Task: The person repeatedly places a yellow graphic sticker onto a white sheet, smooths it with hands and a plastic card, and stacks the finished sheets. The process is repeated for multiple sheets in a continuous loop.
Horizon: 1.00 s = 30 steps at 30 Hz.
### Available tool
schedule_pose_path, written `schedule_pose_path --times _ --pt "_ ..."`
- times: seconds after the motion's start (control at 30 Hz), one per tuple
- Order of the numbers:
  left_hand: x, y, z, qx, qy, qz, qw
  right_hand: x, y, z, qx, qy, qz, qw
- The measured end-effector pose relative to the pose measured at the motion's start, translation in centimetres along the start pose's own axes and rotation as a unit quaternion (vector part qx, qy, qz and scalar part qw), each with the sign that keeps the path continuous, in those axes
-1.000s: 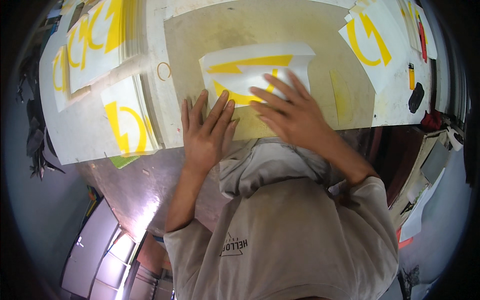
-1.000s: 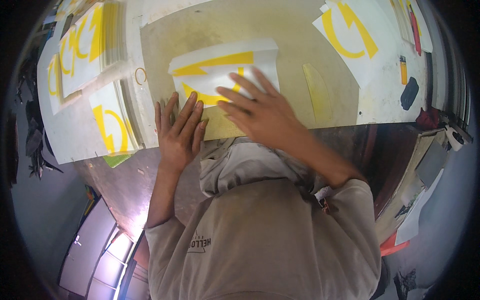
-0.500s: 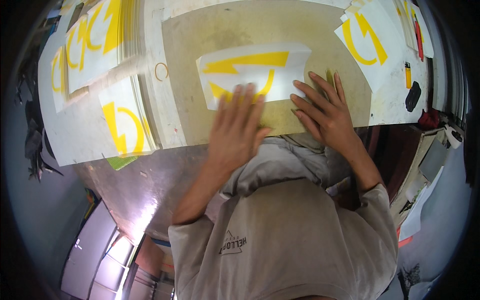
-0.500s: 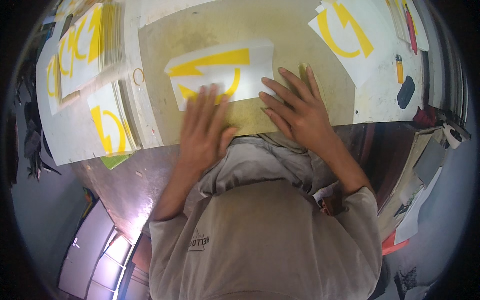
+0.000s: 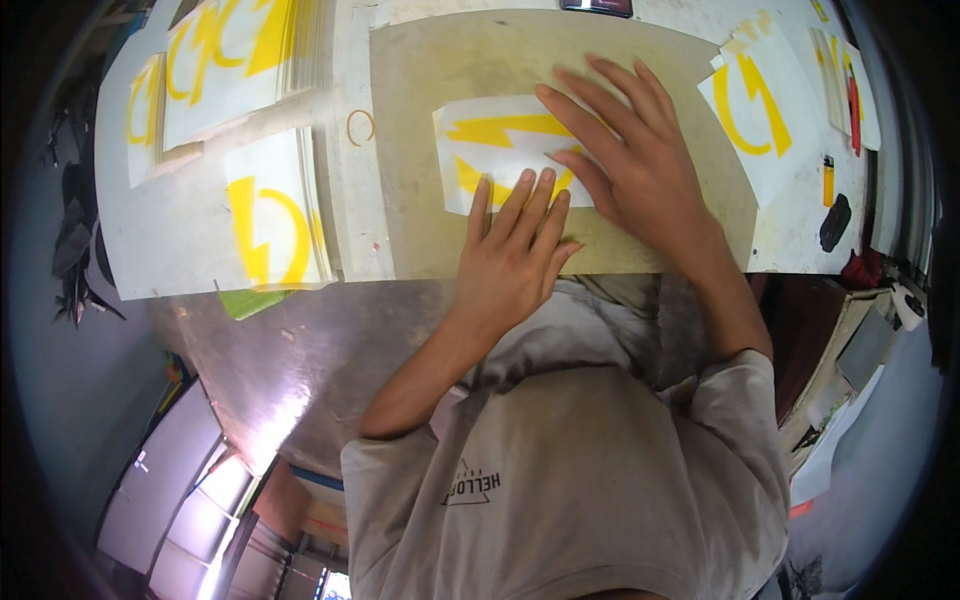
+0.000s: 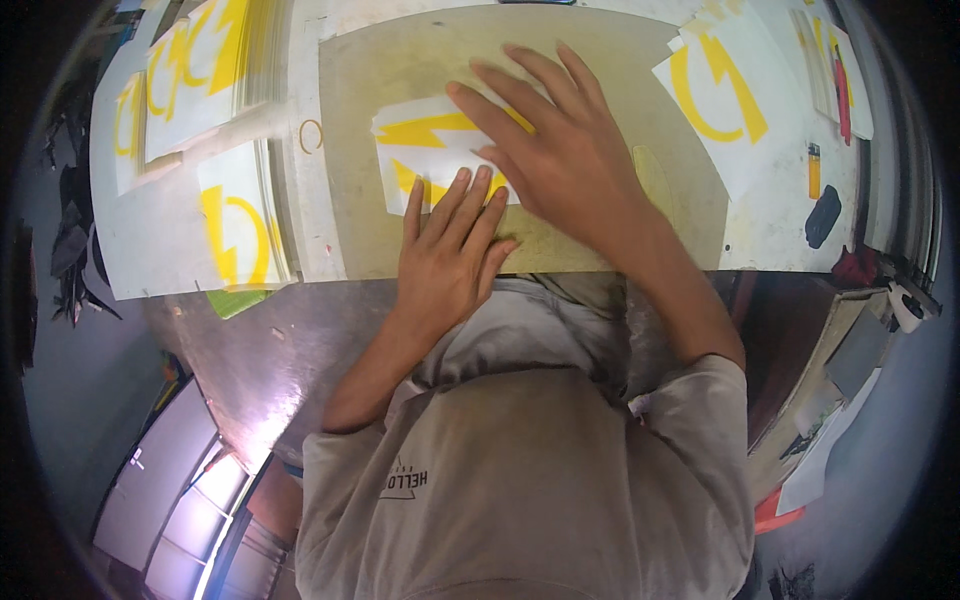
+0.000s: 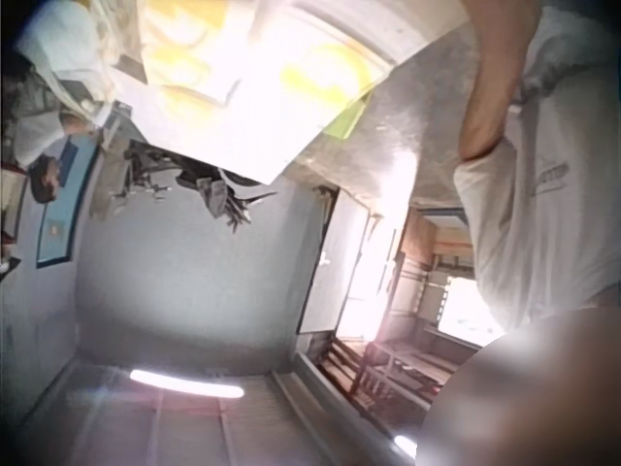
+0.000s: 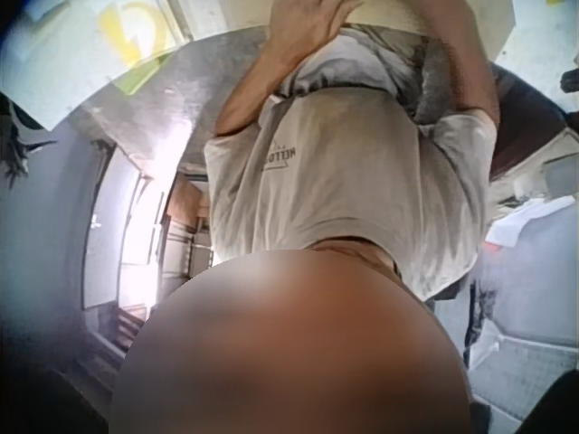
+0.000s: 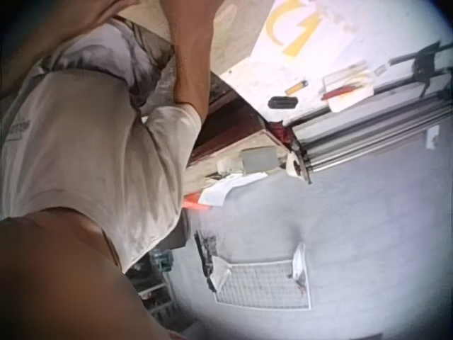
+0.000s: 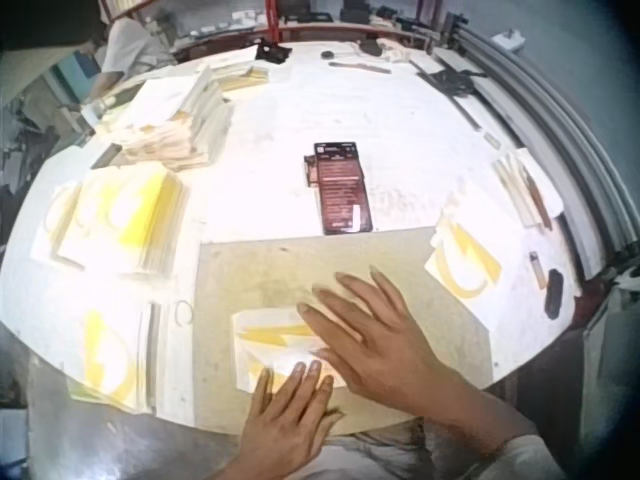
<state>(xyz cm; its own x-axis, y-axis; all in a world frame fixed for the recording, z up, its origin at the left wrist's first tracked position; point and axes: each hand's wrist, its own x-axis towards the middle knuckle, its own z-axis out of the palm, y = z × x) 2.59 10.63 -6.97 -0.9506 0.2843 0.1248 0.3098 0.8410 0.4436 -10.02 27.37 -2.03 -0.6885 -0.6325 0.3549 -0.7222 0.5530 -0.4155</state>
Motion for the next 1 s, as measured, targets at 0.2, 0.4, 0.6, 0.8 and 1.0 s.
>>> schedule_pose_path --times 0.2,0.4,0.6,0.8,1.0 --pt "1.7 -1.5 1.1 0.033 0.050 0.004 0.998 2.1 3.2 2.8 -0.047 -0.012 -0.022 0.999" --pt "4.1 -2.8 -1.4 0.050 0.007 -0.067 0.996 1.7 3.8 5.0 -0.120 -0.001 0.032 0.992" --pt "4.2 -3.7 -0.9 0.056 -0.037 -0.064 0.996 -1.9 -0.2 4.9 -0.035 -0.131 0.028 0.990" --pt "4.0 -2.9 -1.2 0.096 -0.027 -0.081 0.992 -8.7 2.8 -1.5 -0.125 -0.022 0.219 0.967" --pt "2.9 -1.8 0.1 0.068 0.001 -0.093 0.993 -15.2 -0.2 -3.8 -0.067 0.011 0.470 0.880"
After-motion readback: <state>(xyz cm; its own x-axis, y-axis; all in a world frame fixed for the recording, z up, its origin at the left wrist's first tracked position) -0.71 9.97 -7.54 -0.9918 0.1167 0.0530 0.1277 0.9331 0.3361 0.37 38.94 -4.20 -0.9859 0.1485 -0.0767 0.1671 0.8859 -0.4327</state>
